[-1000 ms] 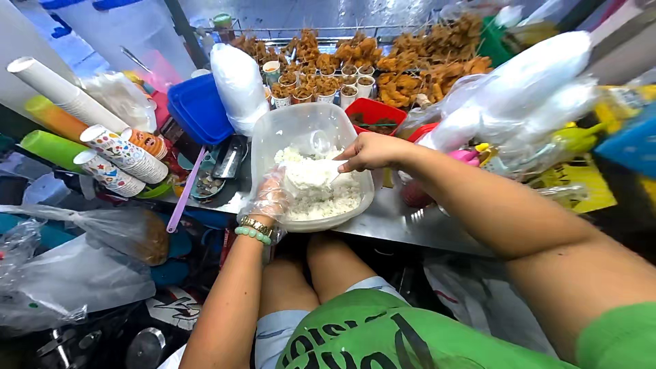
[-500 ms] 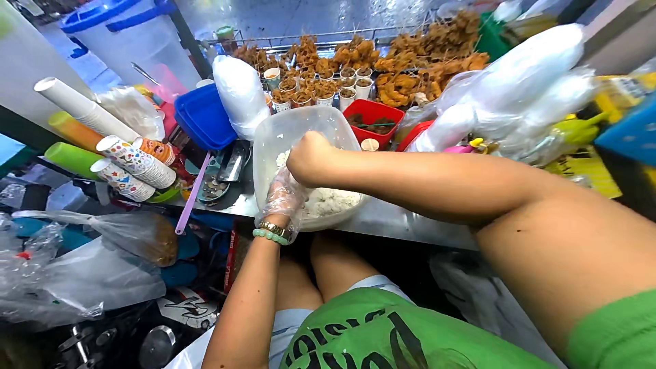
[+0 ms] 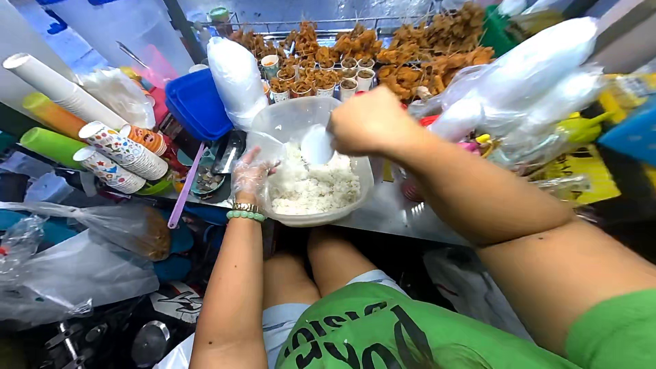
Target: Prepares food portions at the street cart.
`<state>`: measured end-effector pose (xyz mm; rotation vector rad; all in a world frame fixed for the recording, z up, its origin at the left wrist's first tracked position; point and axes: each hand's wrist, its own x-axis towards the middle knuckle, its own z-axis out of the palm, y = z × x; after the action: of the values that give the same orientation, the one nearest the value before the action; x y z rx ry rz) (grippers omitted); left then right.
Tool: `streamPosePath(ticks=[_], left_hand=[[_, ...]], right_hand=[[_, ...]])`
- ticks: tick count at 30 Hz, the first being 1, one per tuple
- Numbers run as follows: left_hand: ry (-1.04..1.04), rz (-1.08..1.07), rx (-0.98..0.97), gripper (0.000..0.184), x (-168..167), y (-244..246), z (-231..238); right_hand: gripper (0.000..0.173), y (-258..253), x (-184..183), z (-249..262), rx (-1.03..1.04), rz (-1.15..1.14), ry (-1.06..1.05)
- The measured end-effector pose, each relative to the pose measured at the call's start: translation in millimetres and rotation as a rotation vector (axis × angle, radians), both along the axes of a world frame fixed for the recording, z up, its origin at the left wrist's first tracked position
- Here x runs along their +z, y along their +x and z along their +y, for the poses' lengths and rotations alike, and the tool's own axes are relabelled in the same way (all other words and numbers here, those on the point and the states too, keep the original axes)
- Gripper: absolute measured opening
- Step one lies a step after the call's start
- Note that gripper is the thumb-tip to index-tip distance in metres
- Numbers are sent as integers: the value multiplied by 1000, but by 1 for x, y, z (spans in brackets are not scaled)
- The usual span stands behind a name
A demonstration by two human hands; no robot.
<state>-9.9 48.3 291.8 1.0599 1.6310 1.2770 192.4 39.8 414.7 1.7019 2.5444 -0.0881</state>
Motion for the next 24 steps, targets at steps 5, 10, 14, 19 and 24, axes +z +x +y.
streamPosePath(ticks=[5, 10, 14, 19, 24], left_hand=[[168, 34, 105, 55, -14, -3, 3], [180, 64, 90, 59, -18, -4, -8], [218, 13, 130, 56, -18, -2, 1], [261, -45, 152, 59, -20, -1, 4], [217, -78, 189, 58, -18, -2, 6]], right_hand=[[19, -39, -88, 12, 113, 16, -292], [19, -67, -113, 18, 159, 19, -355], [22, -64, -115, 18, 175, 53, -352], [31, -30, -131, 28, 96, 327, -522], [35, 18, -134, 26, 6, 710, -562]])
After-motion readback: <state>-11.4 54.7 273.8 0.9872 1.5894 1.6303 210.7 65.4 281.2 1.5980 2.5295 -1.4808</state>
